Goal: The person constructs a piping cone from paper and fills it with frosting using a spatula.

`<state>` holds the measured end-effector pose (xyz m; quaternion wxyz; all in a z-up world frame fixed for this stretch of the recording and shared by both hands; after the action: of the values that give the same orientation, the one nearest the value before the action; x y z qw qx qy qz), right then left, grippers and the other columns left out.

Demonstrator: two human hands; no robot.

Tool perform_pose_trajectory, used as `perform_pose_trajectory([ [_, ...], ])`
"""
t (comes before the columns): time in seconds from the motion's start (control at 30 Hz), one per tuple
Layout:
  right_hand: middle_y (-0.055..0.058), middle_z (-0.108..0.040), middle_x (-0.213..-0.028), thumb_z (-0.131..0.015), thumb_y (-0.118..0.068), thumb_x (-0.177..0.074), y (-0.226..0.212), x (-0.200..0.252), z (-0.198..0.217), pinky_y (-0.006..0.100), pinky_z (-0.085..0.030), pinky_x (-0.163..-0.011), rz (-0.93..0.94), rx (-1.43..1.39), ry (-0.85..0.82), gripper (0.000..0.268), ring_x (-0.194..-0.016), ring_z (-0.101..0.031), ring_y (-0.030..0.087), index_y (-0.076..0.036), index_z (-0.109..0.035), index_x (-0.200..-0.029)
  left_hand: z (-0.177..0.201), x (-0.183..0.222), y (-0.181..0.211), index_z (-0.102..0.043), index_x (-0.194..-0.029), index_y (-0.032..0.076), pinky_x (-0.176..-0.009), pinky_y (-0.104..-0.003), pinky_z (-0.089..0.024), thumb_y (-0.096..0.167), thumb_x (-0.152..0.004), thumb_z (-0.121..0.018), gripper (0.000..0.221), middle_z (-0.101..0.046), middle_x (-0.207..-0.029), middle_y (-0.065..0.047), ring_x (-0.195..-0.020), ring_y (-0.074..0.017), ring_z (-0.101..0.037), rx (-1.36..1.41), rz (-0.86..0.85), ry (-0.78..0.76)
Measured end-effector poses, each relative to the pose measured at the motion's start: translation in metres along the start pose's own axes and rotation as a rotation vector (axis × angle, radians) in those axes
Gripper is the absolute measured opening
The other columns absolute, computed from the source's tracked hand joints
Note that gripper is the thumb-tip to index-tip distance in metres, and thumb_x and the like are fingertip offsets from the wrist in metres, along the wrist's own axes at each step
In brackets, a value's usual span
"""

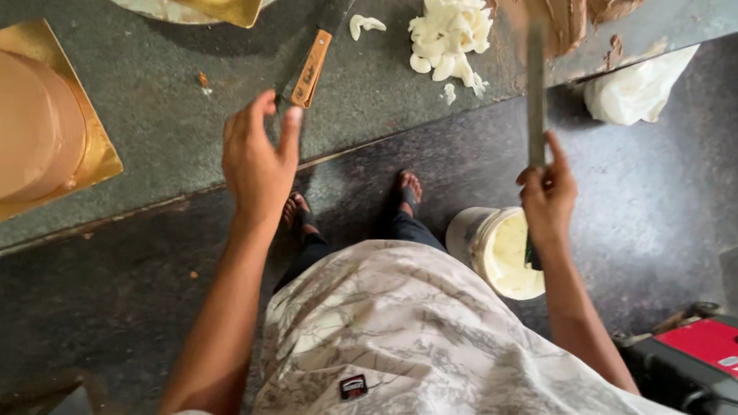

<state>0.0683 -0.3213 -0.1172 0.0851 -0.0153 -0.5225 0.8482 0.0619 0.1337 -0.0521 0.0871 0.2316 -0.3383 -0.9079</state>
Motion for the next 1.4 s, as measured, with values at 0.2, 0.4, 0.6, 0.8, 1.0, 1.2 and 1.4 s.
perform_pose_trajectory([
  [0.2,0.0,-0.057,-0.075,-0.055,-0.003,-0.101,0.026,0.042,-0.014,0.026,-0.04,-0.051,0.039,0.156,-0.05,0.056,-0.06,-0.047,0.006,-0.007,-0.052,-0.156,-0.063,-0.042,0.012,-0.042,-0.145,-0.001,-0.091,-0.046,-0.052,0.045,-0.079,-0.084,0.091,-0.059,-0.126,-0.022,-0.11,-0.0389,-0.061,-0.137,-0.104,-0.037],
  [0.4,0.008,-0.069,-0.077,-0.054,-0.003,-0.1,-0.036,0.031,-0.062,0.031,-0.048,-0.05,0.316,0.357,-0.186,0.057,-0.058,-0.059,0.011,-0.013,-0.049,-0.155,-0.098,-0.07,-0.055,-0.04,-0.158,0.008,-0.073,-0.04,-0.058,0.028,-0.097,-0.077,0.074,-0.06,-0.124,-0.02,-0.1,-0.0298,-0.064,-0.248,0.236,-0.255],
  [0.6,0.024,-0.068,-0.081,-0.053,0.0,-0.095,-0.071,-0.021,-0.133,0.042,-0.051,-0.059,0.409,0.395,-0.245,0.065,-0.061,-0.062,0.025,-0.013,-0.045,-0.158,-0.035,-0.05,-0.049,-0.047,-0.144,0.0,-0.082,-0.049,-0.052,0.052,-0.097,-0.074,0.074,-0.056,-0.125,-0.023,-0.113,-0.0378,-0.056,-0.34,0.04,-0.006],
  [0.8,0.018,-0.062,-0.066,-0.049,-0.001,-0.1,-0.05,-0.017,-0.161,0.033,-0.048,-0.047,0.072,0.152,-0.458,0.057,-0.05,-0.055,0.012,-0.013,-0.048,-0.156,-0.023,-0.004,-0.049,-0.047,-0.145,0.001,-0.104,-0.057,-0.039,0.05,-0.111,-0.058,0.06,-0.053,-0.133,-0.023,-0.126,-0.0414,-0.05,-0.278,0.09,0.155],
  [1.0,0.004,-0.072,-0.087,-0.048,0.008,-0.094,-0.077,-0.013,-0.096,0.024,-0.038,-0.046,-0.052,-0.209,-0.605,0.063,-0.056,-0.051,0.007,-0.013,-0.052,-0.154,-0.024,0.002,-0.057,-0.049,-0.142,0.001,-0.109,-0.056,-0.037,0.046,-0.116,-0.049,0.052,-0.053,-0.137,-0.022,-0.13,-0.0403,-0.049,-0.264,0.133,0.159],
  [1.2,0.01,-0.068,-0.107,-0.05,0.008,-0.105,-0.149,-0.025,-0.019,0.028,-0.053,-0.075,0.797,0.41,-0.058,0.051,-0.084,-0.061,0.015,-0.011,-0.056,-0.152,-0.025,0.002,-0.051,-0.051,-0.14,0.001,-0.107,-0.055,-0.039,0.046,-0.118,-0.049,0.05,-0.054,-0.136,-0.021,-0.129,-0.0395,-0.05,-0.332,0.128,0.198],
  [1.4,0.001,-0.074,-0.095,-0.052,-0.001,-0.101,-0.033,-0.055,-0.006,0.022,-0.04,-0.051,0.024,-0.017,-0.277,0.048,-0.059,-0.046,0.005,-0.012,-0.057,-0.148,-0.019,-0.007,-0.06,-0.053,-0.137,0.003,-0.103,-0.054,-0.04,0.044,-0.116,-0.053,0.046,-0.055,-0.132,-0.021,-0.124,-0.0401,-0.051,-0.356,0.131,0.214],
])
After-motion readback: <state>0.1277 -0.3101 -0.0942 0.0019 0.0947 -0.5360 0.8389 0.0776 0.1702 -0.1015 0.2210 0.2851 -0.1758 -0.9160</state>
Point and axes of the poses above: each hand's wrist, its own x-axis away from the middle knuckle, its own z-axis out of the back of the hand, y = z × x, the point moved 9 cm from there along -x, towards the middle knuckle
